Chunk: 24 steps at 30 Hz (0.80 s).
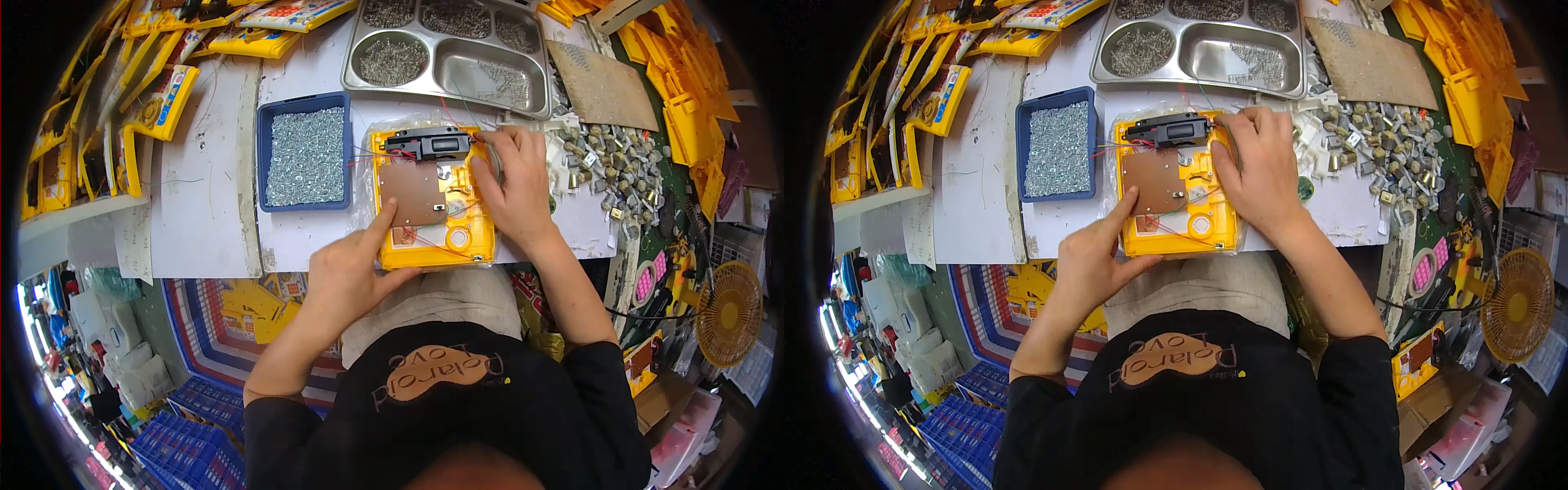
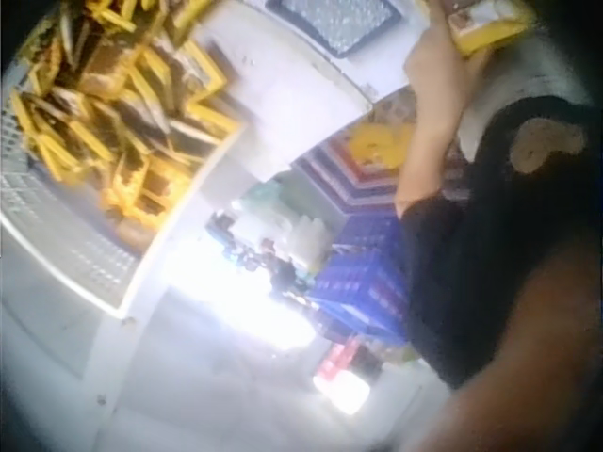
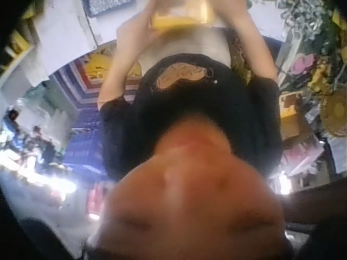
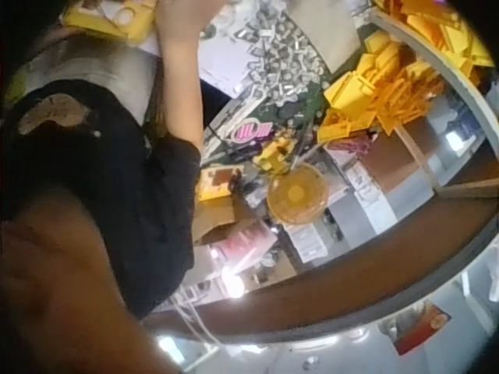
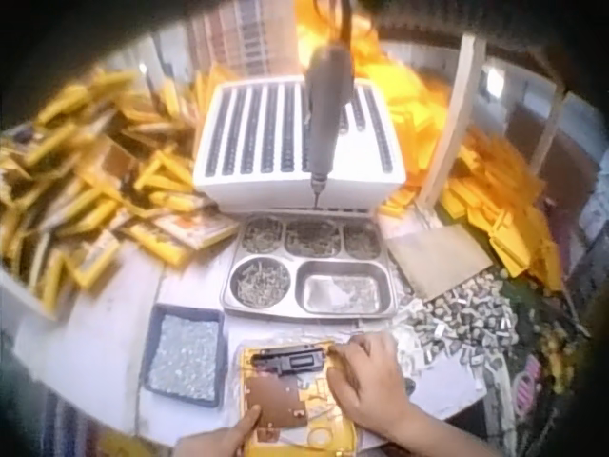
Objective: The person assembles electronic components inside a yellow plastic toy gun by soldering them with a soldering iron and securing them with screws using a pneumatic screwdriver.
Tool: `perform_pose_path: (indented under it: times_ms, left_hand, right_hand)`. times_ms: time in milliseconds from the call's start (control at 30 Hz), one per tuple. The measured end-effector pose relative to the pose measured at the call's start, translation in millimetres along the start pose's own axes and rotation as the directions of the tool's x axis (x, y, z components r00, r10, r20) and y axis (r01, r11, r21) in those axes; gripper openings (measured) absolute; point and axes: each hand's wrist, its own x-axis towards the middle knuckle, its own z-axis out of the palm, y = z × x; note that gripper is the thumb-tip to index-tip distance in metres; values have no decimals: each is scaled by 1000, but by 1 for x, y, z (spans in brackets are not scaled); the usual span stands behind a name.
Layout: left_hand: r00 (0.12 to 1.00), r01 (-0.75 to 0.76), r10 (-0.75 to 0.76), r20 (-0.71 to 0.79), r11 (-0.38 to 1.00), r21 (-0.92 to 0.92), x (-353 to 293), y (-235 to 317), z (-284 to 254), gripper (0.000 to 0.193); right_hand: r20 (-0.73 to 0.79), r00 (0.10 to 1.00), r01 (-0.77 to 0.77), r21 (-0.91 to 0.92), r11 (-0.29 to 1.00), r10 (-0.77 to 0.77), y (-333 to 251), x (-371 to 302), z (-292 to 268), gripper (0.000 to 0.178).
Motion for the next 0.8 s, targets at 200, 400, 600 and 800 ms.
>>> perform_pose_path:
  times_ms: [200,400,600,800]
  left_hand:
    - [993,18,-33,116,991,131,5,5,-17,85]
    - [977,-159,145,-158,984,-85,18,23,0,69]
    - [918,-392,395,-24,900,-189,28,42,23,47]
    - [845,-532,534,-19,839,-118,-5,17,17,29]
  right_hand:
    - [25,1000,-21,86,996,19,17,7,15,27]
    - [134,910,-401,518,755,392,17,-7,-7,14]
    - [488,825,-149,677,721,-287,-31,-27,-76,19]
    - [327,901,236,184,954,-286,-35,-39,-29,37]
